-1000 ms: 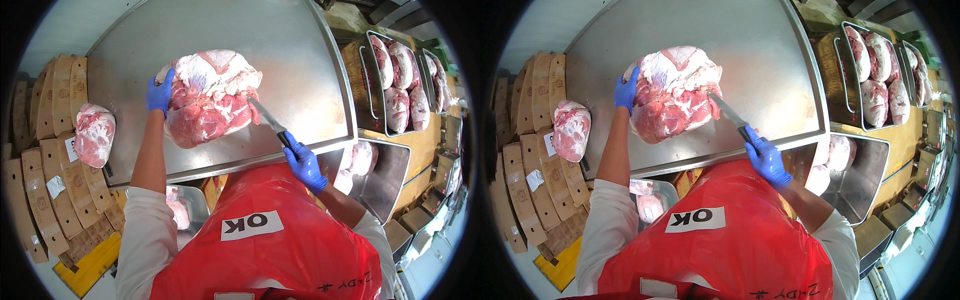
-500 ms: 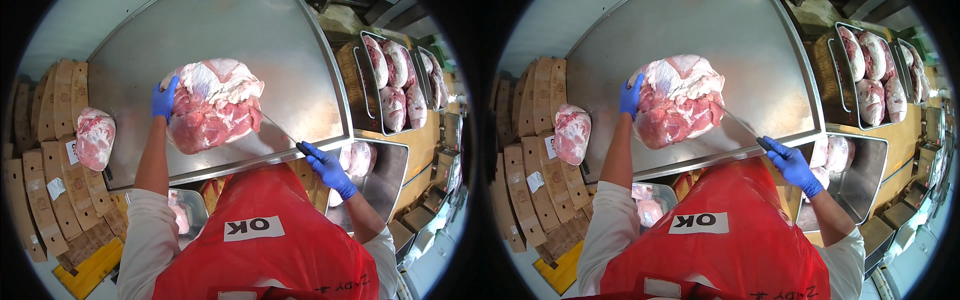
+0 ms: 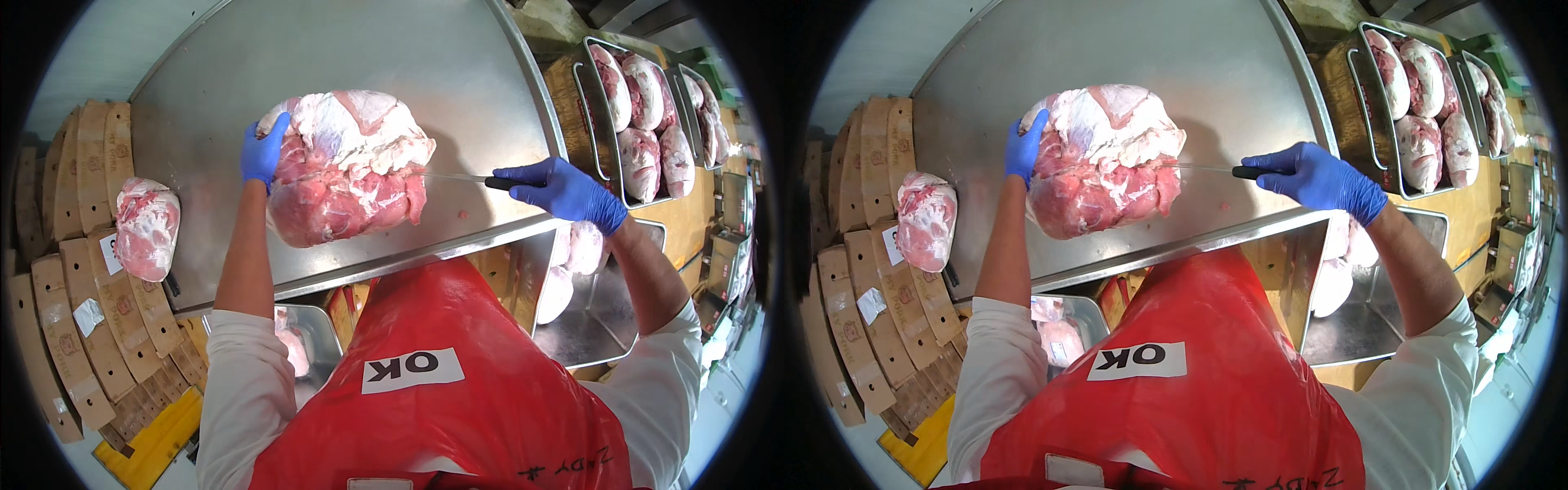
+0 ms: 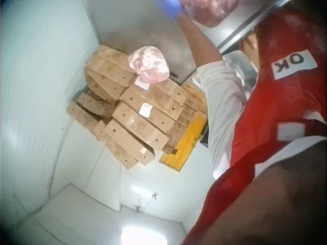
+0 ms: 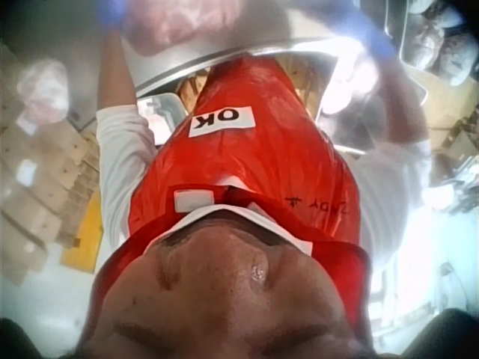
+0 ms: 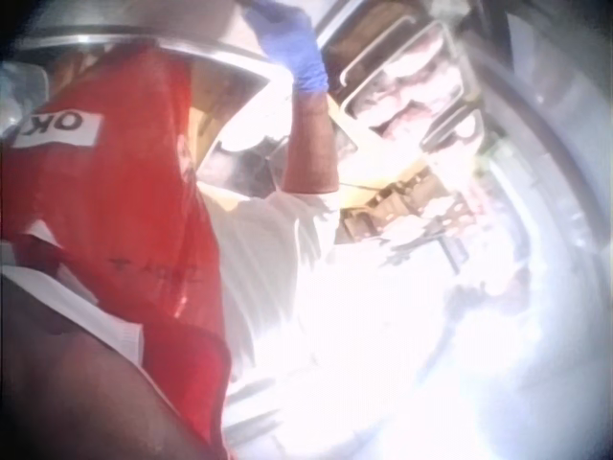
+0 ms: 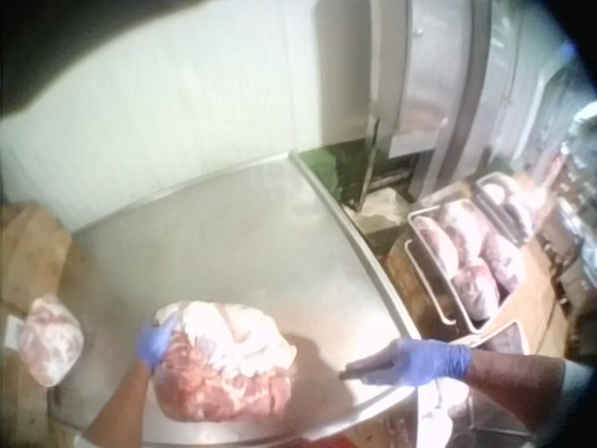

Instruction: The person trims fat from a large piece of raw meat using a knife on a stainless steel table. They repeatedly cut and remove fat, then place trimmed pieces into a metal tray. The process is repeated with multiple pieces of meat.

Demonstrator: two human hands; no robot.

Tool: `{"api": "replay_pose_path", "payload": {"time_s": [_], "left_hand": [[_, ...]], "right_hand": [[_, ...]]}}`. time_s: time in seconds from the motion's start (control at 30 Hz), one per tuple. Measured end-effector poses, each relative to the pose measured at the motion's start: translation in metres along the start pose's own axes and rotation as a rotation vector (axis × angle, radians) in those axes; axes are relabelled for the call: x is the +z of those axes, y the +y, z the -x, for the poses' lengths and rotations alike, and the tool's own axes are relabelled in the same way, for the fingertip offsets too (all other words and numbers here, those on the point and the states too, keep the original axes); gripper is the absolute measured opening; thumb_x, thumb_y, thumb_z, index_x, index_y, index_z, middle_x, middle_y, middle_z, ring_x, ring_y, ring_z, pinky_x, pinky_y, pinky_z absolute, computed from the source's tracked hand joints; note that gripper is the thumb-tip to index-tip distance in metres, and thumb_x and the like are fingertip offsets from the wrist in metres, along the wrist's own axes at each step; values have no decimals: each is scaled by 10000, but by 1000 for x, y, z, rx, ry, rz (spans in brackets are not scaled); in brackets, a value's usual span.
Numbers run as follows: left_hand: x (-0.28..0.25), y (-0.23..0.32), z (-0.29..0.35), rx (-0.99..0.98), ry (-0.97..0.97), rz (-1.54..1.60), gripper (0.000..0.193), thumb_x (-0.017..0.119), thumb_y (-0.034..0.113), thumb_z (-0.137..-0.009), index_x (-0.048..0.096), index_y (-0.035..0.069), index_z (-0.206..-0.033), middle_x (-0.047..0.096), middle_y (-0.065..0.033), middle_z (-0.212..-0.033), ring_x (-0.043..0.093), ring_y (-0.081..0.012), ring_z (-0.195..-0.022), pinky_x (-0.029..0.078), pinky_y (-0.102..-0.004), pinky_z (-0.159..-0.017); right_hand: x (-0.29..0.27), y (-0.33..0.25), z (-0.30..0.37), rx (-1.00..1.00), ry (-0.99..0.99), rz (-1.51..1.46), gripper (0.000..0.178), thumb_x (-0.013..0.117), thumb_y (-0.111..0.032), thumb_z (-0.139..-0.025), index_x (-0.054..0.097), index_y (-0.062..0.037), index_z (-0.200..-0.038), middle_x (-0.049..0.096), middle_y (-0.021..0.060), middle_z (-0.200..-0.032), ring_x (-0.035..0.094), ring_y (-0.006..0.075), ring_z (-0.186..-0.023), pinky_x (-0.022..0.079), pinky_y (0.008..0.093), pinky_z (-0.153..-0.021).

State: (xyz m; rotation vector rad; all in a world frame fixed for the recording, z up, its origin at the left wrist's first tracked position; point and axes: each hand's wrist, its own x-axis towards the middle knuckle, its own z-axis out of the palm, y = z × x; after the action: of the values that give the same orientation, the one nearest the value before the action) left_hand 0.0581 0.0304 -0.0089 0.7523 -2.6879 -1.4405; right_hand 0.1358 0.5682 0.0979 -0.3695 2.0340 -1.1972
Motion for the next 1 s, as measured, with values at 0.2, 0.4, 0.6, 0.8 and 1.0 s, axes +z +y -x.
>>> {"api": "replay_pose_path", "payload": {"time_s": [0.2,0.4,0.6,0.8,1.0], "left_hand": [[-3,2,14,15,46,40,865,838,557,-866,580,-85,-1386,678,-196,-1342,675,-279,-1176,518,-396,-1047],[-8,10,9,-38,76,-84,867,825,531,-889,552,-84,-1437,663,-201,-1368,646,-255,-1221,511,-372,-1050],[-10,0,5,-28,61,-8,784,816,490,-918,584,-53,-1433,672,-182,-1368,652,-252,-1216,512,-376,-1049],[-6,11,3,26,-27,-51,812,836,489,-904,573,-67,-1433,682,-179,-1344,662,-253,-1195,518,-375,-1044],[3,14,5,39,16,17,771,847,490,-891,614,-47,-1392,692,-161,-1323,669,-257,-1179,522,-381,-1036]], "right_hand": [[105,48,21,-17,263,-323,473,709,-145,-1052,606,-96,-1511,786,60,-1162,647,61,-1000,536,249,-930],[189,83,12,26,429,-230,488,695,-130,-1051,583,-71,-1523,756,126,-1300,663,102,-1136,530,289,-1015],[182,80,27,-36,311,-613,489,654,-132,-1079,544,-63,-1550,717,80,-1397,618,86,-1221,472,289,-1102],[92,32,90,69,155,-405,454,645,-134,-1084,571,-63,-1527,696,77,-1436,614,92,-1243,466,294,-1133],[57,-35,80,149,83,-121,428,628,-166,-1095,588,-46,-1504,745,107,-1349,648,95,-1161,501,289,-1085]]}}
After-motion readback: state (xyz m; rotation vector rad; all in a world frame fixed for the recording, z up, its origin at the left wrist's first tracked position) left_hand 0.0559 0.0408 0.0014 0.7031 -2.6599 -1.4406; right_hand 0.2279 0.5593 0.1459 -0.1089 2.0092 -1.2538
